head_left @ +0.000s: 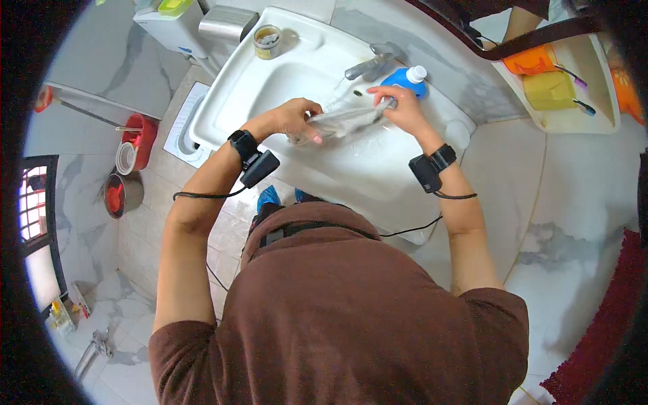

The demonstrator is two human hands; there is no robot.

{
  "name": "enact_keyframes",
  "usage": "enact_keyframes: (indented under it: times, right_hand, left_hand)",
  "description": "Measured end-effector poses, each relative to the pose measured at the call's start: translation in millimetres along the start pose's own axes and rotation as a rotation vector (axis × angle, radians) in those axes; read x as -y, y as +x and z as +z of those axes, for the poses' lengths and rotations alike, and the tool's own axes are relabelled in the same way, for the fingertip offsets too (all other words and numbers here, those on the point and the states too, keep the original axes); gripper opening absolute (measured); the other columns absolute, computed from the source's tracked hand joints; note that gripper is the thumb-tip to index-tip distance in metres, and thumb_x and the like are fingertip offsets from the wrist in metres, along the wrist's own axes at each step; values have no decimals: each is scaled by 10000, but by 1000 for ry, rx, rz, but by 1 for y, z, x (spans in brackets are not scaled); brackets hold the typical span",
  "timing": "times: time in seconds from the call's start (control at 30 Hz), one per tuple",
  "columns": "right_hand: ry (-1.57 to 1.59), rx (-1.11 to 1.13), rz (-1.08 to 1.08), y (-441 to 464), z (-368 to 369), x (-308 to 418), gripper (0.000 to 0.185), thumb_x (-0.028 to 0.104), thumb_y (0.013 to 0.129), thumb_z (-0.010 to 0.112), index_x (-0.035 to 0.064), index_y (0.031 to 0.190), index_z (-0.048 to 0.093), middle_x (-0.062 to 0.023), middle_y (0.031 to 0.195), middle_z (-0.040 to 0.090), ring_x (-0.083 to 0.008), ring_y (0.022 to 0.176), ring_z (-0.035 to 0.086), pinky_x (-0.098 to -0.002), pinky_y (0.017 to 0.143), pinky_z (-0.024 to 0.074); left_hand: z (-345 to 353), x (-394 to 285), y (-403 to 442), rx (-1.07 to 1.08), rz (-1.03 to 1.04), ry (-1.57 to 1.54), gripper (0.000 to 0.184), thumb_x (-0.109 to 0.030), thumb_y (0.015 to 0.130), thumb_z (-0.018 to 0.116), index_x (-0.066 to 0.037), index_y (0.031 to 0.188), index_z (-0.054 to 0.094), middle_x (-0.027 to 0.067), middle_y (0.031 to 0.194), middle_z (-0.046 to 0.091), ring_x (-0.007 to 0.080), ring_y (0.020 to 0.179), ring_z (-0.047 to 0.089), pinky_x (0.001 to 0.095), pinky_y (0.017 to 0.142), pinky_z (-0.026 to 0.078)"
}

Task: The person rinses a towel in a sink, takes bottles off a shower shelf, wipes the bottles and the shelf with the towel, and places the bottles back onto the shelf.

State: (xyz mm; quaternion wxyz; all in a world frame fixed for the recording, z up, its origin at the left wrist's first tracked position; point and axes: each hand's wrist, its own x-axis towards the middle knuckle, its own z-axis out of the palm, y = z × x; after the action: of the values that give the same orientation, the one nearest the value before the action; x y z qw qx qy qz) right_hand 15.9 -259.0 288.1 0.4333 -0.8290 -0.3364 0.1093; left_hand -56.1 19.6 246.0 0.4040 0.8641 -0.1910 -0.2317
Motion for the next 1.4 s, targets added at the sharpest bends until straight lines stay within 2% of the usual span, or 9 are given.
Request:
enact_keyframes:
  times: [0.17,0.27,0.37,0.57,0.7,0.87,0.93,1.17,1.4]
  right_hand:
    - [-35,-164,38,-1,-17,-50,190,-72,631,546,29,762,639,-135,1081,655,-273,1049,592,-327,923,424]
    - [-266,-317,37,-3,0,-53,167,3,655,623,55,803,678,-150,1074,648,-281,1063,579,-334,921,428]
    - [-155,-30,176,-17,33,-104,176,115,726,674,27,878,678,-115,950,676,-191,878,640,-307,757,513]
    - [166,519,653,-53,147,-124,259,306,804,569,69,768,666,-59,662,646,-179,551,622,-309,456,473]
    - [-33,584,650,-42,184,-107,270,283,846,541,47,919,649,-85,822,679,-225,731,655,-348,625,519]
    - [329,51,473,-23,175,-91,340,292,911,457,41,1110,570,-107,1117,586,-223,1039,534,-330,889,421]
    - [566,-341,328,-5,182,-116,264,262,917,472,64,1038,597,-49,961,612,-153,900,561,-275,782,462]
    - [1074,-178,658,2,146,-59,363,419,923,446,126,1108,553,-24,1023,604,-171,964,571,-334,831,463]
    - [375,280,337,-11,78,-63,354,270,878,568,43,1145,621,-33,1029,642,-120,915,569,-252,806,439]
  left_hand:
    - [-8,3,-4,374,-236,212,493,-347,758,711,-22,1116,617,177,1069,594,255,837,581,343,765,463]
    - [-2,12,-16,237,-191,-201,415,-315,823,636,-4,1098,616,166,1064,606,239,862,591,336,780,474]
    - [10,-4,-24,-191,-319,-388,340,-260,838,591,19,1026,630,74,963,640,168,879,568,302,804,437]
    - [24,-6,-12,-133,-176,-1072,293,-281,915,528,-21,1007,628,34,948,621,125,866,570,274,832,442]
    - [23,-24,-13,-88,-97,-1187,310,-317,925,534,-35,1020,621,49,990,631,155,873,602,299,848,456]
    - [25,-26,-21,-218,-315,-1428,331,-311,928,523,-13,1045,608,85,1011,648,195,885,623,339,819,486]
    - [30,-32,-25,-277,-535,-1492,332,-307,937,501,-13,1045,610,85,1012,650,191,859,622,342,804,489]
    - [59,1,-17,107,-448,-1215,470,-444,884,566,-29,1102,593,69,979,655,185,834,629,325,784,508]
    - [28,10,-19,-439,-397,-1035,341,-358,883,609,-26,955,636,40,836,625,146,720,597,285,643,497]
